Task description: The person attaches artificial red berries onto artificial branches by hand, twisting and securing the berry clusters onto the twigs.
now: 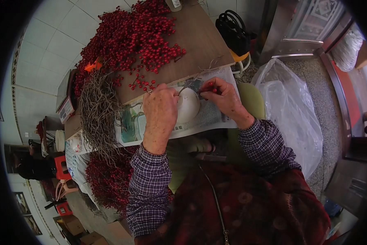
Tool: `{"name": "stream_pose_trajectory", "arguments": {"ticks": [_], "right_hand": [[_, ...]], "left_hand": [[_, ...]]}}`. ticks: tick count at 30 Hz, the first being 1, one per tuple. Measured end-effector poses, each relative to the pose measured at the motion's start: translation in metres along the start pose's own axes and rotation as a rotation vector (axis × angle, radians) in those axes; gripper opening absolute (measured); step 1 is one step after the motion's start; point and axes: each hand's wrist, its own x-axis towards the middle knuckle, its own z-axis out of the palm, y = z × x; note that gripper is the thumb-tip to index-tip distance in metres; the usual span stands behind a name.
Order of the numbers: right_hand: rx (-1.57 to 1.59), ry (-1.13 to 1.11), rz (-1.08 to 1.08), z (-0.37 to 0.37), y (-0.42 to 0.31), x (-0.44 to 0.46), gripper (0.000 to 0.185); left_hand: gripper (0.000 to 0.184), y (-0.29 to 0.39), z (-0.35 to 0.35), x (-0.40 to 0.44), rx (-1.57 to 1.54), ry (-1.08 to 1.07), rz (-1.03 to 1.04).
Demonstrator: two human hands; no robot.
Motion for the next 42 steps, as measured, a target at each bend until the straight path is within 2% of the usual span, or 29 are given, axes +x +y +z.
{"name": "stream_pose_trajectory", "arguments": {"ticks": [6, 13, 15, 19, 21, 23, 27, 29, 31, 42], "right_hand": [[-0.039, -0.037, -0.015, 0.0, -0.002, 0.0, 0.016], [-0.022, -0.058, -0.058, 0.001, 0.001, -0.001, 0.016], [-0.031, -0.066, -0.06, 0.002, -0.003, -0.003, 0.015], [0.217, -0.197, -0.028, 0.01, -0.017, -0.012, 0.014], [0.295, -0.24, -0.006, 0.019, -0.019, -0.019, 0.014], [0.488, -0.267, 0.043, 0.027, -0.02, -0.024, 0.017], [0.513, -0.283, 0.166, 0.033, -0.034, -0.033, 0.018], [0.643, -0.247, 0.271, 0.037, -0.037, -0.037, 0.019], [0.654, -0.283, 0.293, 0.037, -0.037, -0.038, 0.019], [0.789, -0.4, 0.304, 0.039, -0.039, -0.04, 0.018]], "left_hand": [[0.009, -0.008, -0.008, 0.0, -0.212, -0.035, -0.037], [0.012, -0.01, -0.02, -0.005, -0.241, -0.037, -0.035], [0.012, -0.009, -0.025, -0.009, -0.322, -0.055, -0.097], [0.012, 0.001, -0.039, -0.023, -0.434, -0.068, -0.179], [0.012, 0.006, -0.044, -0.033, -0.607, -0.066, -0.241], [0.012, 0.008, -0.041, -0.043, -0.666, -0.039, -0.23], [0.013, 0.012, -0.036, -0.057, -0.775, 0.006, -0.234], [0.013, 0.014, -0.034, -0.062, -0.829, -0.002, -0.286], [0.013, 0.016, -0.031, -0.066, -0.883, -0.013, -0.336], [0.007, 0.02, -0.035, -0.074, -0.857, -0.01, -0.306]]}}
